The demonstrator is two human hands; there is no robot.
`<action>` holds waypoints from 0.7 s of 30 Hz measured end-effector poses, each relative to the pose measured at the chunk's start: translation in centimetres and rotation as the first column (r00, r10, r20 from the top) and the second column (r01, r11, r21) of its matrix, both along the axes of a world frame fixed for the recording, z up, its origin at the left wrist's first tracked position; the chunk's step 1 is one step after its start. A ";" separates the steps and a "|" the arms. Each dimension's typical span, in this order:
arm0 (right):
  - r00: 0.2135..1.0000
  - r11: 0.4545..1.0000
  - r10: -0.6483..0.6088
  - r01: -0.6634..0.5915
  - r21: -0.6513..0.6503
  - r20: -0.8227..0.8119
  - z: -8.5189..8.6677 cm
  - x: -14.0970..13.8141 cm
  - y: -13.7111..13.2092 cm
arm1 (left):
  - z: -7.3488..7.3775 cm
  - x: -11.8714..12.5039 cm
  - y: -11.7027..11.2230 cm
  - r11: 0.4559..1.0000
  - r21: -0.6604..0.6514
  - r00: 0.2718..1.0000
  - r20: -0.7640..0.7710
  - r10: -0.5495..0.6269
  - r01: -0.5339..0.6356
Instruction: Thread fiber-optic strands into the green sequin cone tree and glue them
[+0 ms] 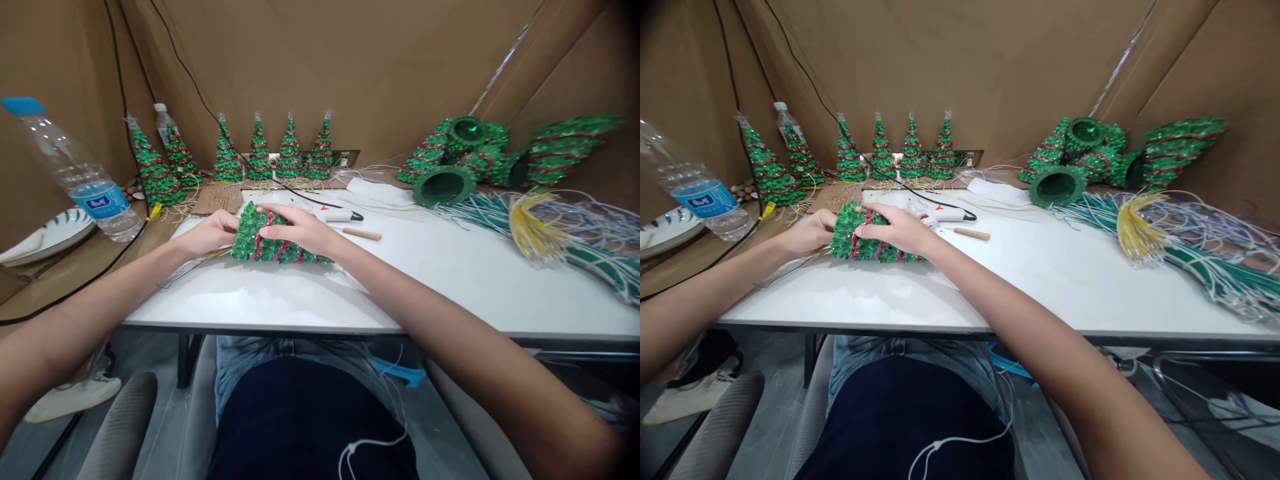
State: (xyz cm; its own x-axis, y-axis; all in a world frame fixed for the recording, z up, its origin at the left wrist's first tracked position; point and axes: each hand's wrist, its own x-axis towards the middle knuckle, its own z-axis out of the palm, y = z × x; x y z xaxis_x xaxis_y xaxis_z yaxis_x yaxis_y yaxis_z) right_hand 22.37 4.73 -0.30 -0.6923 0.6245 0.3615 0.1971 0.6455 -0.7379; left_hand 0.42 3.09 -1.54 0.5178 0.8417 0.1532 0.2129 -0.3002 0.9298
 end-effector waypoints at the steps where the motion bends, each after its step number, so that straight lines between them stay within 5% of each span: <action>1: 1.000 1.000 -0.007 0.007 0.010 0.009 0.0 0.1 -0.1 | 0.0 0.0 0.0 1.000 0.004 1.000 -0.005 0.011 -0.011; 21: 0.998 0.997 -0.042 0.038 0.073 0.045 -0.2 0.0 -0.4 | 0.1 0.1 -0.3 0.999 -0.046 0.999 0.042 0.026 -0.024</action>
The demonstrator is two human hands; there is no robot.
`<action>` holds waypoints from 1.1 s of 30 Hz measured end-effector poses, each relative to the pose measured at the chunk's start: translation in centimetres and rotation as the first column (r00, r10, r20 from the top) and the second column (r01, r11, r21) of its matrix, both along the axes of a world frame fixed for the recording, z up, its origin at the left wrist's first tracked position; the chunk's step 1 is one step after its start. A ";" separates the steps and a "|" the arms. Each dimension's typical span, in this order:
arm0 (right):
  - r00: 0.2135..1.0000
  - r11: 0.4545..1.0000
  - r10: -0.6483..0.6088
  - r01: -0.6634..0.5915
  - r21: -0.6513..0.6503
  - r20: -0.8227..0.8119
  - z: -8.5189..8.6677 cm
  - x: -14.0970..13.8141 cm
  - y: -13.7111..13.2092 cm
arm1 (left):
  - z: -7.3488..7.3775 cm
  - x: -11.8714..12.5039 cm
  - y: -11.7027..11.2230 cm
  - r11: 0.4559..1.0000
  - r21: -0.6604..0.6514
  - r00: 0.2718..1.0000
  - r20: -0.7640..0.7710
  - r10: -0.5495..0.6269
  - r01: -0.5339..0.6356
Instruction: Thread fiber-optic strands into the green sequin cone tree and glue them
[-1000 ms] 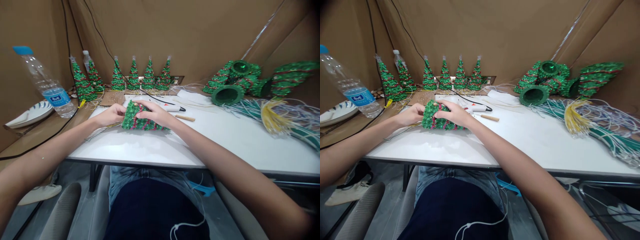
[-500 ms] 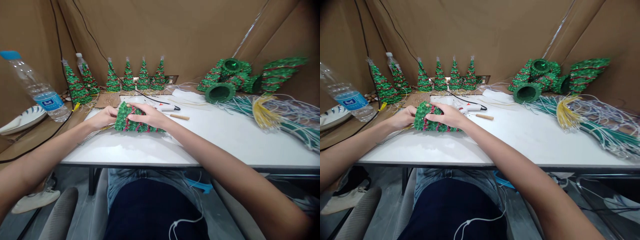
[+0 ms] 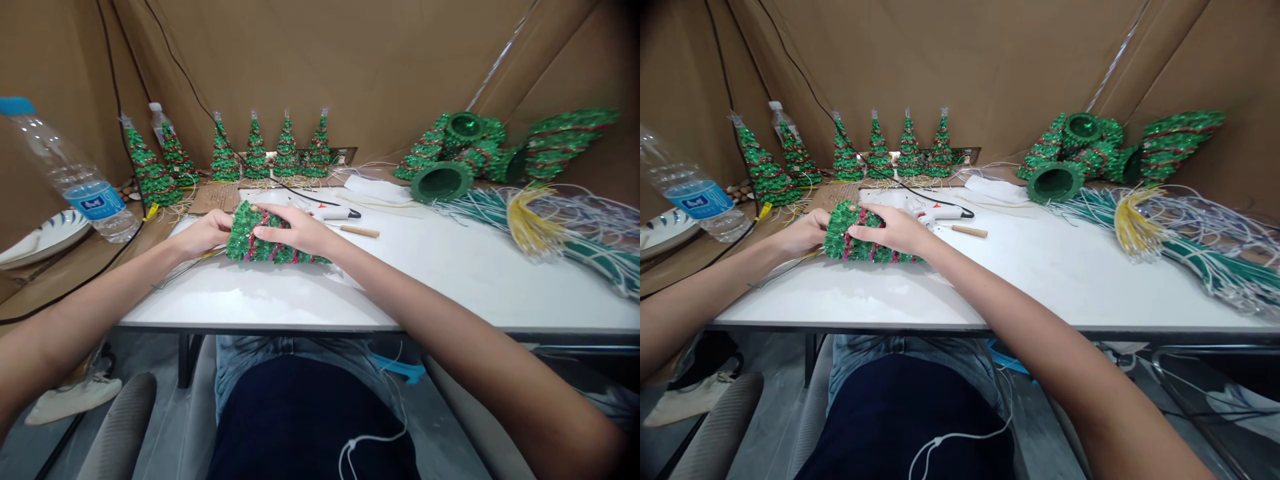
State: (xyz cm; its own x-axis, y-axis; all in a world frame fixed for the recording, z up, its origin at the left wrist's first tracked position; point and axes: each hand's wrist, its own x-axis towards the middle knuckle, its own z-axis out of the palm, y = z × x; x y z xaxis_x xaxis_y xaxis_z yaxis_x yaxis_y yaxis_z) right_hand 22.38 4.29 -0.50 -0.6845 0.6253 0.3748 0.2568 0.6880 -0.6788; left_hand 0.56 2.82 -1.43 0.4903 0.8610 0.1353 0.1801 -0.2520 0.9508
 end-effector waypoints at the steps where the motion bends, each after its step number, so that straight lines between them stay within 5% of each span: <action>1: 1.000 1.000 0.000 0.000 -0.006 0.000 0.0 0.0 0.0 | 0.0 0.0 0.0 1.000 -0.005 1.000 0.003 -0.003 0.003; 5: 1.000 1.000 -0.015 0.015 0.008 -0.026 -0.2 -0.1 0.2 | -0.2 0.0 0.2 1.000 -0.022 1.000 0.027 -0.013 0.014; 12: 0.992 0.977 0.016 0.011 0.215 -0.125 -0.6 -0.1 0.0 | -0.6 -0.2 0.5 0.999 -0.043 0.999 0.053 -0.008 0.010; 33: 0.993 0.967 0.020 0.011 0.253 -0.119 -0.9 -0.1 0.4 | -0.6 -0.5 0.7 0.993 -0.105 0.994 0.099 -0.048 0.059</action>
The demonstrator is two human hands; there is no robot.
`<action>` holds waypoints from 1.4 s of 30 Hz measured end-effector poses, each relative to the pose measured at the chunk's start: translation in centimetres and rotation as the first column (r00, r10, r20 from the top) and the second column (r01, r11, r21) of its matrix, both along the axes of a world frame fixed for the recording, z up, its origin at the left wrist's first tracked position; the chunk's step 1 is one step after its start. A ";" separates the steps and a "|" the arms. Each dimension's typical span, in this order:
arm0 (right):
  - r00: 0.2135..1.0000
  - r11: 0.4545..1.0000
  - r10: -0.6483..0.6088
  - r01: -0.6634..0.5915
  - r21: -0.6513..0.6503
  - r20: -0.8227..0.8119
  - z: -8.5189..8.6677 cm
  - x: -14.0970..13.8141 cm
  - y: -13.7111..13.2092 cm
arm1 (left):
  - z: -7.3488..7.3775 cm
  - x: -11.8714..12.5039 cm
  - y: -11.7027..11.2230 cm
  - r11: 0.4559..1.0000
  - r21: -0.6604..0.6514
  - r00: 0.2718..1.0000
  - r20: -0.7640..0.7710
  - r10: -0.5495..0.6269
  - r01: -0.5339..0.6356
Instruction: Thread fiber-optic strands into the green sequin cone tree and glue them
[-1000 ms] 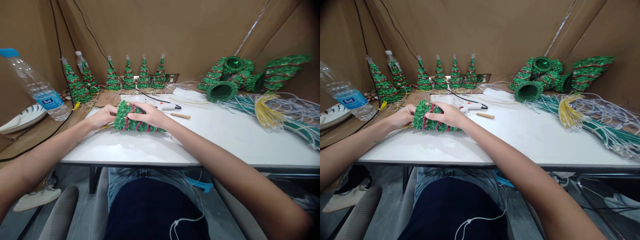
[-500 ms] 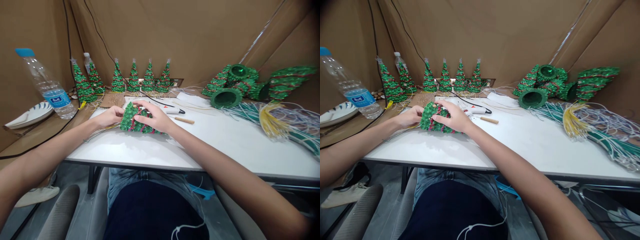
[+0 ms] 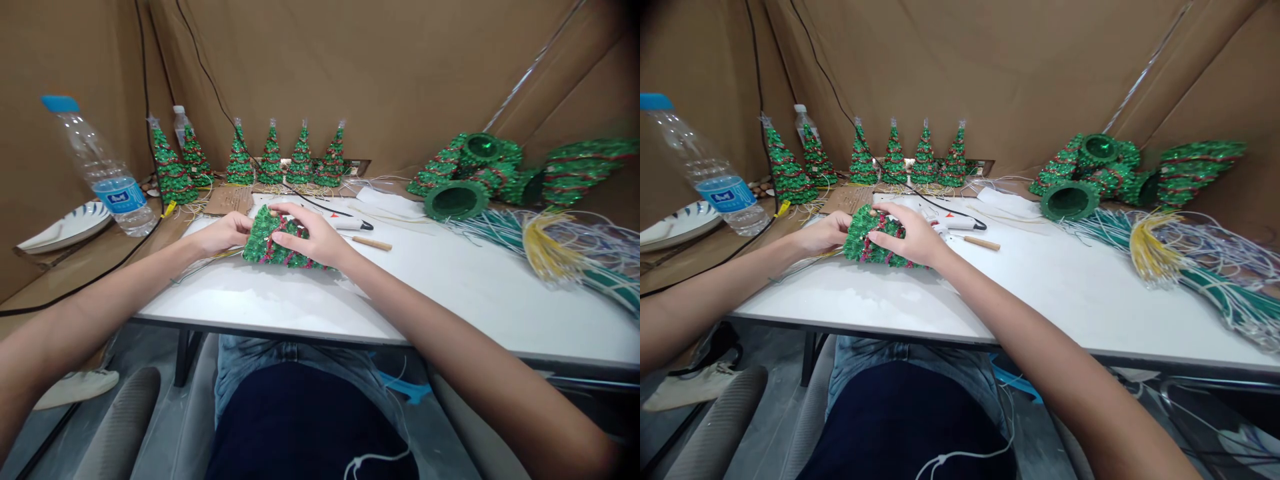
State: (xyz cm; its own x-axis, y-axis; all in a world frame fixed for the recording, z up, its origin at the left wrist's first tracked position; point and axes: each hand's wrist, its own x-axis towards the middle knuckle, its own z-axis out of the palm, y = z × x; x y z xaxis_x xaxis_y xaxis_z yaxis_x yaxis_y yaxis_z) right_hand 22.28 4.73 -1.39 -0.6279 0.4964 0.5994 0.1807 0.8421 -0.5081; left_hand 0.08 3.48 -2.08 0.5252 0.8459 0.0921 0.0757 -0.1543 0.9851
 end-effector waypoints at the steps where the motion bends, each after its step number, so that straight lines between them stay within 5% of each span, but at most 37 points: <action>1: 1.000 1.000 0.001 -0.001 0.004 0.001 0.0 0.0 0.0 | 0.0 0.0 0.0 1.000 -0.002 1.000 -0.001 0.000 0.000; 5: 0.999 0.998 -0.010 0.012 0.069 -0.031 0.1 0.0 -0.1 | 0.1 0.1 0.0 1.000 0.001 1.000 -0.017 0.004 -0.004; 8: 0.995 0.971 0.025 -0.001 0.237 -0.099 0.6 0.1 -0.7 | 0.1 0.1 0.0 1.000 0.015 1.000 -0.030 0.005 -0.005; 13: 0.987 0.850 0.124 -0.055 0.523 -0.099 1.3 -0.1 -1.5 | 0.2 0.1 -0.1 1.000 0.003 1.000 -0.020 0.016 -0.016; 19: 0.999 0.694 0.030 -0.012 0.720 -0.012 1.4 -0.2 -2.1 | 0.1 0.1 -0.1 1.000 0.003 1.000 0.007 0.014 -0.014; 25: 0.993 0.580 -0.100 0.007 0.814 0.062 1.8 -0.1 -2.9 | 0.4 0.1 -0.2 0.999 0.018 0.999 0.011 0.040 -0.040; 31: 0.975 0.549 -0.196 0.023 0.835 0.103 1.3 0.0 -3.1 | 0.5 0.1 -0.3 0.997 0.032 0.997 0.004 0.072 -0.072; 37: 0.978 0.416 -0.207 0.076 0.906 0.013 1.0 -0.1 -3.3 | 1.0 0.3 -0.6 0.994 0.090 0.995 -0.060 0.074 -0.068; 42: 0.977 0.464 -0.214 0.093 0.881 0.009 0.9 -0.3 -3.4 | 1.2 0.5 -0.8 0.993 0.110 0.997 -0.066 0.047 -0.039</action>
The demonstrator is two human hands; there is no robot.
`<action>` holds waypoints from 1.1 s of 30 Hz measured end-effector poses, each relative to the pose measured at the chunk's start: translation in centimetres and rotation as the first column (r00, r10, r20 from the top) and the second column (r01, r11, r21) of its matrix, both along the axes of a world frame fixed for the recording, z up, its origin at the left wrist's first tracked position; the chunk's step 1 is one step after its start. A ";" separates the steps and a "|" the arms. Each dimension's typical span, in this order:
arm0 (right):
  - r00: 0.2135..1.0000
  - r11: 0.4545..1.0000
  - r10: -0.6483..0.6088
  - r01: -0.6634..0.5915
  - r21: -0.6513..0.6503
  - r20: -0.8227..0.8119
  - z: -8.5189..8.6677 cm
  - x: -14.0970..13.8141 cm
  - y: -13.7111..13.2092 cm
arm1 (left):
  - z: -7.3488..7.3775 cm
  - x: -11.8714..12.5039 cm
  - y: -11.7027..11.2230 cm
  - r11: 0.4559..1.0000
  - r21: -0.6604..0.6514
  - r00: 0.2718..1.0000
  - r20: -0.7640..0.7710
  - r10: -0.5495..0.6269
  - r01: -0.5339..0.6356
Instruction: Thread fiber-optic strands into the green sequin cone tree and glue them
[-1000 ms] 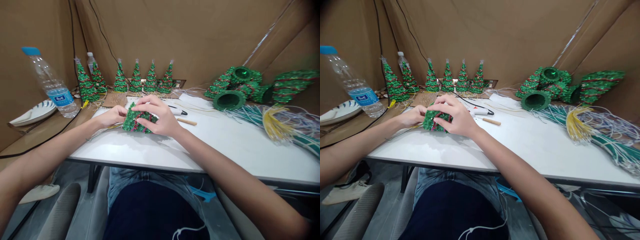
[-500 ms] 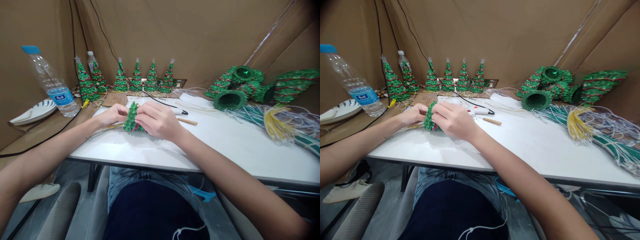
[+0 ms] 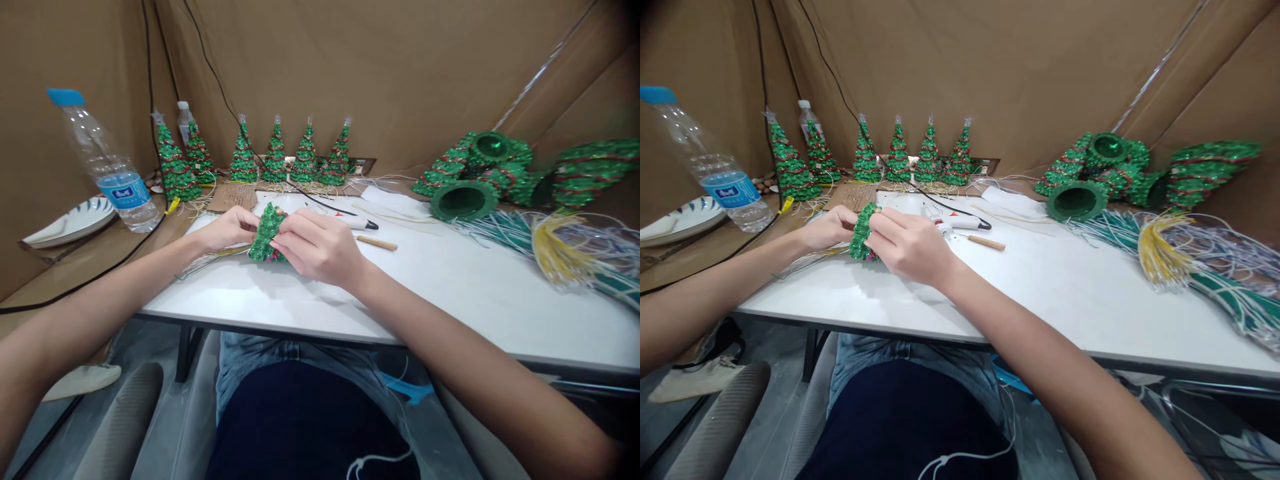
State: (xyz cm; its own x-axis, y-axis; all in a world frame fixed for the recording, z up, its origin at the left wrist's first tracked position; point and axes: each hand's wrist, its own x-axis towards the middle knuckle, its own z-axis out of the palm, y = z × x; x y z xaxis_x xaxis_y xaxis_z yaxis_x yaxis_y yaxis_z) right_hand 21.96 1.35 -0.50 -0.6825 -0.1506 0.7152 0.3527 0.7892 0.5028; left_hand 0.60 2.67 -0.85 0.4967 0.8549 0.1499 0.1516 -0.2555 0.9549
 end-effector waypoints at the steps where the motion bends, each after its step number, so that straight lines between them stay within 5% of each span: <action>1: 1.000 1.000 0.005 -0.005 -0.019 -0.003 0.0 0.0 0.0 | 0.0 0.0 0.0 1.000 0.003 1.000 -0.004 -0.008 0.008; 11: 0.995 0.978 0.082 -0.091 -0.188 -0.052 -0.4 -0.1 0.0 | -0.4 -0.2 0.4 0.997 -0.050 0.998 0.022 -0.064 0.065; 19: 0.951 0.823 0.196 -0.292 -0.488 -0.239 0.2 0.1 0.6 | -0.6 -0.4 0.5 0.994 -0.087 0.997 0.044 -0.068 0.071; 28: 0.952 0.642 0.263 -0.296 -0.707 -0.160 0.0 0.0 2.2 | -1.0 -0.5 0.8 0.993 -0.074 0.996 0.029 -0.089 0.091; 33: 0.950 0.612 0.263 -0.301 -0.732 -0.170 -0.3 -0.1 2.4 | -0.8 -0.2 0.6 0.993 -0.079 0.994 0.062 -0.086 0.091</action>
